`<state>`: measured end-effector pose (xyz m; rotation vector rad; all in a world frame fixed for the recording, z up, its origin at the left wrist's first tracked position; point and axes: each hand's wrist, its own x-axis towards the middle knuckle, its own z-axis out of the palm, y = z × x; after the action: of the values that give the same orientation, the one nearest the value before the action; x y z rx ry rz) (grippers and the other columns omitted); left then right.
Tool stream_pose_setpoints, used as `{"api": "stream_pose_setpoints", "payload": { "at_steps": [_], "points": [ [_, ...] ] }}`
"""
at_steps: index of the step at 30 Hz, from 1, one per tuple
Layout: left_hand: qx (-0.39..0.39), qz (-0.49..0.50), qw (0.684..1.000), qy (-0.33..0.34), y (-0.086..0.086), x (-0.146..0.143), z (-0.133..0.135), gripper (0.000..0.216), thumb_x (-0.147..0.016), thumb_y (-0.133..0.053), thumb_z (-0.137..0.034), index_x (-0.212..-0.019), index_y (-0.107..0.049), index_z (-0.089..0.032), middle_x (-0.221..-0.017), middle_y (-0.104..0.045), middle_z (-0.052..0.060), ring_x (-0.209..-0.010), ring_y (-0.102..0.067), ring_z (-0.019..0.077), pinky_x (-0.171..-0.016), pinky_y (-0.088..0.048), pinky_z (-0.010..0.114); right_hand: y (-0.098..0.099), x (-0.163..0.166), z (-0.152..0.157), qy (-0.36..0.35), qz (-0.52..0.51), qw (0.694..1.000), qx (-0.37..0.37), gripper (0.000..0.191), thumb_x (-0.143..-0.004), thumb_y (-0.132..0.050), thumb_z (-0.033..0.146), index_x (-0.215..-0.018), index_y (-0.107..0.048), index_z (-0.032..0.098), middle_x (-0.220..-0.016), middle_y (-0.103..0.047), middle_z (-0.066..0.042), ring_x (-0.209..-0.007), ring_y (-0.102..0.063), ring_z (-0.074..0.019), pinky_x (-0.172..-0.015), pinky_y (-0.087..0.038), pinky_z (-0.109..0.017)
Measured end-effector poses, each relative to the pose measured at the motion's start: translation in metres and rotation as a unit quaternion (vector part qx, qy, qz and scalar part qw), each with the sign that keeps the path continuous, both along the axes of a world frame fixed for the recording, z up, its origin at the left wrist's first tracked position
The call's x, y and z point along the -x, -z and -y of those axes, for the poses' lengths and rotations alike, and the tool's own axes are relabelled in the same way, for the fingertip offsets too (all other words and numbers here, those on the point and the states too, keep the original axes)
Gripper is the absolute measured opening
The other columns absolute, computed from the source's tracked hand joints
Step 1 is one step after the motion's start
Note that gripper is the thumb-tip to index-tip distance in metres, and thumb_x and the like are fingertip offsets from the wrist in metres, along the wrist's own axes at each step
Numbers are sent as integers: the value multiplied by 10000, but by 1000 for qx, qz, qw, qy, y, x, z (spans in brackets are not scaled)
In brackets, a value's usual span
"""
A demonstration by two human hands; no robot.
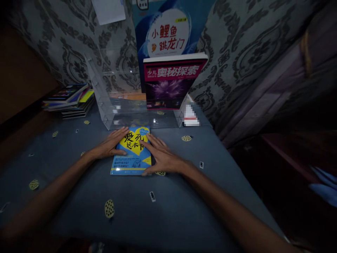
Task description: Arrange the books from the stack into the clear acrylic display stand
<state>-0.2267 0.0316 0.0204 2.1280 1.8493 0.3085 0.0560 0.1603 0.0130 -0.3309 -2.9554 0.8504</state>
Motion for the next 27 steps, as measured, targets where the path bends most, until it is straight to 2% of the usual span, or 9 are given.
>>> {"api": "stream_pose_setpoints", "payload": {
  "at_steps": [9, 16, 20, 27],
  "points": [
    [-30, 7, 999, -35, 8, -1, 3, 1058, -811, -520, -837, -1601, -243, -190, -1676, -204, 130, -1560, -139, 333, -1262, -156, 520, 1, -1, 3, 14, -23, 1000, 0, 1215, -666, -712, 814, -1625, -147, 325, -1714, -73, -85, -1557, -84, -404, -1241, -158, -629],
    [-52, 6, 998, -39, 7, -2, 4, 1028, -814, -542, -819, -1580, -302, -178, -1658, -263, 140, -1551, -185, 327, -1261, -176, 515, 3, -3, 2, 16, -45, 999, 14, 1224, -674, -743, 774, -1623, -86, 367, -1715, -63, -83, -1552, -106, -418, -1209, -227, -661],
    [-61, 7, 997, -47, 9, -2, 6, 990, -824, -551, -800, -1575, -319, -196, -1655, -283, 124, -1548, -197, 327, -1259, -195, 508, 2, -5, 1, 15, -48, 998, 31, 1230, -675, -730, 789, -1626, -87, 347, -1714, -48, -102, -1557, -98, -398, -1217, -222, -642],
    [-71, 7, 996, -53, 10, -2, 8, 987, -838, -543, -788, -1564, -331, -154, -1651, -284, 146, -1545, -207, 336, -1258, -200, 512, 3, -6, 0, 14, -48, 998, 40, 1231, -679, -740, 772, -1628, -96, 324, -1711, -53, -123, -1563, -74, -382, -1225, -209, -629]
  ]
}}
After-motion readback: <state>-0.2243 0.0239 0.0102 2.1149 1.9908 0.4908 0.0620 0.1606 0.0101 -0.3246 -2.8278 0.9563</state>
